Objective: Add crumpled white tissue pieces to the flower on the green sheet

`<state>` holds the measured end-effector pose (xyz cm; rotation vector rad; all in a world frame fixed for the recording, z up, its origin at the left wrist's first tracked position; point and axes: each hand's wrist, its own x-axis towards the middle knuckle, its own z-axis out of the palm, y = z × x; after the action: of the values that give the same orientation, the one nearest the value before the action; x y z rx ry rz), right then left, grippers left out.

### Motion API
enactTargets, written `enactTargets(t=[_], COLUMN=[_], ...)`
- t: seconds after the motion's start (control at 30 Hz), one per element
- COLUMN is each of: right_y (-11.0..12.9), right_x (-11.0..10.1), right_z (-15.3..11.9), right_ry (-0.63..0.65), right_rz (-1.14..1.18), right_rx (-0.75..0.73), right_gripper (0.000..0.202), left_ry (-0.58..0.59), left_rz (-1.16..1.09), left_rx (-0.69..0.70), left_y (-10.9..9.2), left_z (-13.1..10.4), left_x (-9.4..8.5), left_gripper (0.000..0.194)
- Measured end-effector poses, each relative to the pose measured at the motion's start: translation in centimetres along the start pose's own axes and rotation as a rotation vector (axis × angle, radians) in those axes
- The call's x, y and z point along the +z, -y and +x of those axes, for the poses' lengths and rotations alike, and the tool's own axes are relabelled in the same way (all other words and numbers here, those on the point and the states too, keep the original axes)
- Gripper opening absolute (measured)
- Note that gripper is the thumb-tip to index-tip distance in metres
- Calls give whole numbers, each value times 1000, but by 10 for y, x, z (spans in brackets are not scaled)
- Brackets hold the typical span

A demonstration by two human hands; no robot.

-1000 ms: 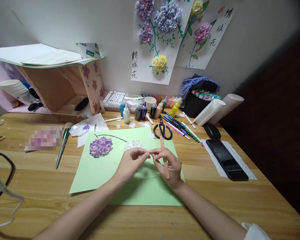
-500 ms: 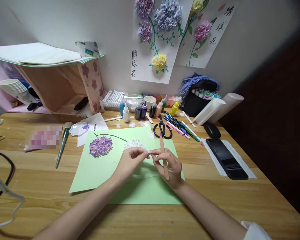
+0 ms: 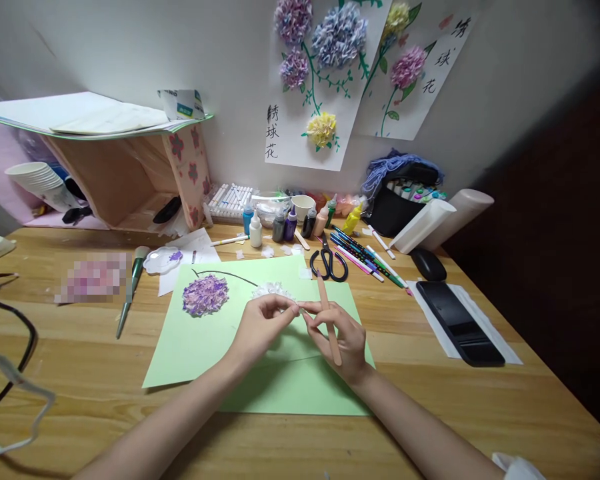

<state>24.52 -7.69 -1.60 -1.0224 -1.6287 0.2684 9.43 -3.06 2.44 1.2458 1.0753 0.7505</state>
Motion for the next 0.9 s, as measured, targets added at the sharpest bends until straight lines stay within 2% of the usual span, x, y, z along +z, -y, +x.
enactTargets(t=[0.3,0.6,0.9], right_y=[1,5,8], right_x=[1,6,7], right_z=[-3,-1,2], right_ry=[-3,-58,-92], right_rz=[59,277,418], right_rx=[48,329,525], right_gripper=[26,16,17], left_ry=[-22,-38,-32], left_rz=[95,216,265], left_rx=[119,212,251], left_y=[4,3,2], left_z=[-1,-4,-6], left_x=[-1,-2,0], left_gripper=[28,18,11])
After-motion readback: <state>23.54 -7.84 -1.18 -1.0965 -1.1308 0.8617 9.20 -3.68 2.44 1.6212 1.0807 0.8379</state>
